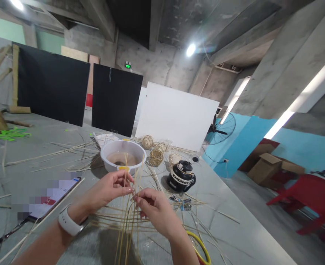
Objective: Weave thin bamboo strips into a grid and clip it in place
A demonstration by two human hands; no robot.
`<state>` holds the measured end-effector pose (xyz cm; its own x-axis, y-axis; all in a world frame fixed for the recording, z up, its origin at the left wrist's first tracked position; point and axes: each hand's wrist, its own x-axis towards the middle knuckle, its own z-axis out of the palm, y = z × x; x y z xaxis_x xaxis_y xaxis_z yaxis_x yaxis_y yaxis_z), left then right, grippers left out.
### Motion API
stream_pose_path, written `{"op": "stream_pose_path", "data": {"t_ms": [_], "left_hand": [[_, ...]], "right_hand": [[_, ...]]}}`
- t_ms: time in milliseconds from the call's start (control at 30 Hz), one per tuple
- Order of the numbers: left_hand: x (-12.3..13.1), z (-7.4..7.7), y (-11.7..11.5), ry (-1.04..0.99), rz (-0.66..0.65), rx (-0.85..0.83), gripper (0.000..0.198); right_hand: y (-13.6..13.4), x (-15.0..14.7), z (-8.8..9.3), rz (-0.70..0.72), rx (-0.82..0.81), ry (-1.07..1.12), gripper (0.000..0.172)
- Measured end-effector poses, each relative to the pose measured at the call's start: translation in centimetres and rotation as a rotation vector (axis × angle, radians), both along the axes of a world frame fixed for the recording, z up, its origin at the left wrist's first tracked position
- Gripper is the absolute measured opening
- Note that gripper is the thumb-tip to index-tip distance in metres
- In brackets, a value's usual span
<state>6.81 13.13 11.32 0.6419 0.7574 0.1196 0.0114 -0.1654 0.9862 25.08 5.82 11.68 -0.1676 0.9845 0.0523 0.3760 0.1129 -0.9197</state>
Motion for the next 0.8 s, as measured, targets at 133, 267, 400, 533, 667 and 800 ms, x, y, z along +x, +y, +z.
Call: {"op": "stream_pose_path", "data": {"t_ms": [133,267,400,533,667,800], "left_hand": [[-0.3,0.1,0.0,0.087,0.009,0.013,0.03],[-0.4,0.6,-0.2,0.125,-0.005,0.035,0.032],[0.1,0.8,-0.6,0.139,0.049,0.049,0.03],[0.6,0.3,-0.4,0.132,0.08,0.065,0.031],[0.9,-0.2,-0.2,0.092,0.138,0.166,0.028],[1.0,0.1,-0.7,0.095,0.187,0.315,0.024]], "right_hand": [[-0.3,0.0,0.4,0.023,-0.009,-0.043,0.021],[-0.3,0.0,0.6,0.029,-0.026,-0.033,0.022],[-0.3,0.0,0.3,0.023,0.002,-0.088,0.024],[-0.4,0.0,0.2,0.039,0.013,-0.087,0.025],[-0.3,-0.3,0.4,-0.002,-0.013,-0.05,0.029],[-0.1,-0.5,0.2,-0.07,0.015,-0.029,0.029]]}}
